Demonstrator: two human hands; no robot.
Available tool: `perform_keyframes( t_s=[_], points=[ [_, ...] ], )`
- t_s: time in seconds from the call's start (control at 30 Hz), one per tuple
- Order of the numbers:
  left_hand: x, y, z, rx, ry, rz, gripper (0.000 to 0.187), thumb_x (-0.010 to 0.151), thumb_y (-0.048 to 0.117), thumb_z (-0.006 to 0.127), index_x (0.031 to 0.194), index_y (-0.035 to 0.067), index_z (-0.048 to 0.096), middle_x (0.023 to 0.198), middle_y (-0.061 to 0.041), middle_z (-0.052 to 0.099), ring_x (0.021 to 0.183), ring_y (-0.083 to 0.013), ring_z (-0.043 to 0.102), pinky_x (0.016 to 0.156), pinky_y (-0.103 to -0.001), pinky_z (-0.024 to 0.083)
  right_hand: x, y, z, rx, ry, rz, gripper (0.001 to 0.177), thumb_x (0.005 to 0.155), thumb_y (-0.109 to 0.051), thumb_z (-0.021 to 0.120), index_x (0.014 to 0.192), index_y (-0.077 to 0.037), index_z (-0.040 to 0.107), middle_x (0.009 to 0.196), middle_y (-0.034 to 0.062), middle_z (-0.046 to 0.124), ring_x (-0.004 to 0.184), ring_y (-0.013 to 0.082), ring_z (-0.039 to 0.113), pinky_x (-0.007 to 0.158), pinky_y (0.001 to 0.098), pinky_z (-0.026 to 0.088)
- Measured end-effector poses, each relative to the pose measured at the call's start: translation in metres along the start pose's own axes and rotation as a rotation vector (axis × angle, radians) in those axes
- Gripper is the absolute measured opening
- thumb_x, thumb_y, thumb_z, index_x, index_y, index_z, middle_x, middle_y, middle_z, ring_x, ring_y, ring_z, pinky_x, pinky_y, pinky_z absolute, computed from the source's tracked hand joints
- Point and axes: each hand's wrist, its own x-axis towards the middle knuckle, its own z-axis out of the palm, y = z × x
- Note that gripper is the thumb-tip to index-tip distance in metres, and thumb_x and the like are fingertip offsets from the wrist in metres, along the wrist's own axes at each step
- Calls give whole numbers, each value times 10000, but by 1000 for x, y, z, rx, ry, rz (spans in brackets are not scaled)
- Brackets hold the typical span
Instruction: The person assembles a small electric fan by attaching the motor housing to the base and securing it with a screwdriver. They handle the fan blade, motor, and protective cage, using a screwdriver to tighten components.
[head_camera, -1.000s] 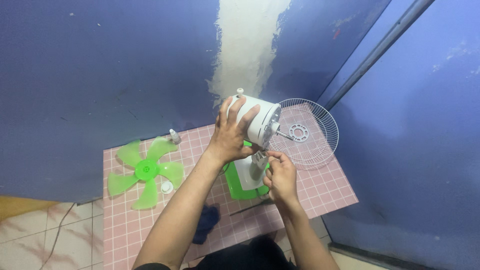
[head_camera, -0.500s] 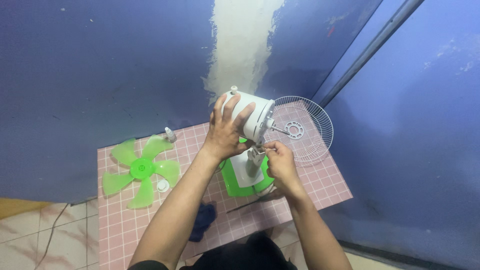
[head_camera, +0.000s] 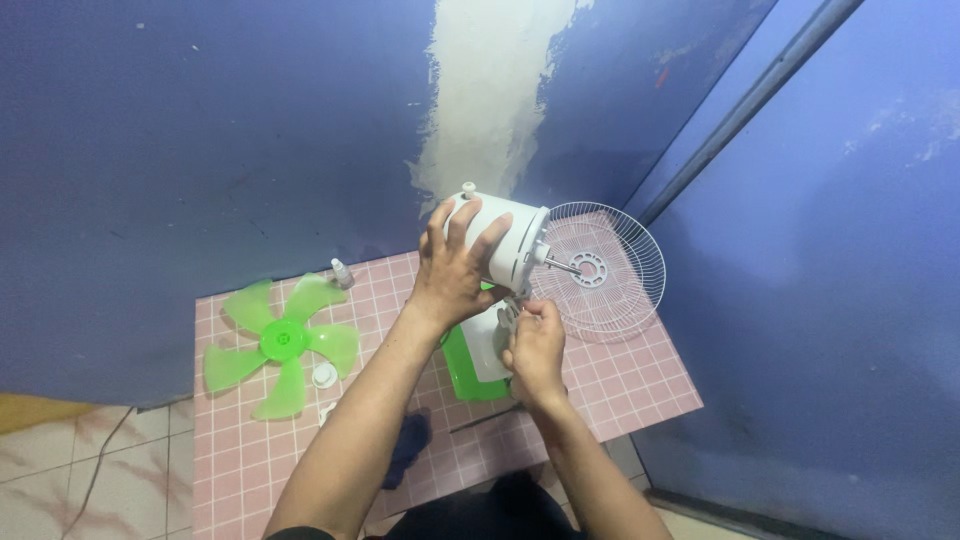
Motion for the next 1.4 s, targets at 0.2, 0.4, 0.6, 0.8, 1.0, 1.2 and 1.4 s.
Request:
perform_keyframes(
  t_s=[0.2, 0.4, 0.6, 0.8, 1.0, 1.2, 1.4],
  points=[
    [-3, 4, 5, 33, 6, -24, 1126, 535, 464, 964, 1498, 340, 395, 1479, -146, 340, 1407, -440, 243, 1031, -622, 376, 1, 2, 0, 117, 20, 18, 92, 1021, -62, 424, 1099, -86, 466, 635, -11, 455, 410, 38, 309, 335, 250, 222],
    [1, 11, 8, 105, 48, 5, 1124, 553, 536, 945, 1500, 308, 385, 1437, -163, 337, 1394, -434, 253, 1049, -702, 338, 4, -4, -5, 110, 21, 68, 106, 1017, -93, 424, 1118, -111, 445, 665, -14, 482, 404, 35, 304, 330, 242, 205],
    [4, 14, 7, 88, 43, 25, 1141, 546, 515, 950, 1492, 264, 364, 1420, -182, 330, 1413, -448, 281, 1045, -755, 296, 18, -29, -39, -353, -90, -94, 113, 996, -85, 561, 1058, -40, 645, 706, 29, 584, 453, 38, 399, 371, 246, 281],
    [6, 5, 4, -21, 19, 66, 1175, 498, 484, 963, 1493, 261, 379, 1438, -178, 358, 1430, -446, 293, 1109, -672, 306, 46, -47, -62, -446, -273, 11, 123, 970, -81, 598, 993, -31, 708, 766, 15, 635, 493, 45, 421, 416, 238, 300],
    [7, 7, 6, -24, -6, 50, 1186, 458, 433, 963, 1488, 276, 395, 1443, -173, 366, 1429, -445, 297, 1111, -659, 309, 59, -27, -50, -582, -314, -286, 128, 972, -62, 562, 968, 13, 665, 841, 32, 679, 737, 54, 598, 643, 239, 494],
    [9, 10, 5, 10, -3, -3, 1175, 463, 433, 967, 1483, 288, 403, 1448, -171, 371, 1430, -446, 295, 1100, -661, 315, 37, -30, -47, -452, -213, -146, 142, 1007, -114, 530, 1037, -13, 624, 804, 36, 605, 619, 79, 482, 521, 273, 395],
    [6, 15, 8, 27, 22, -16, 1141, 521, 443, 960, 1491, 279, 383, 1442, -185, 350, 1428, -454, 280, 1087, -714, 313, 3, -27, -31, -386, -158, -102, 143, 1000, -153, 473, 1112, -65, 478, 733, 60, 611, 480, 117, 526, 422, 291, 443]
  ],
)
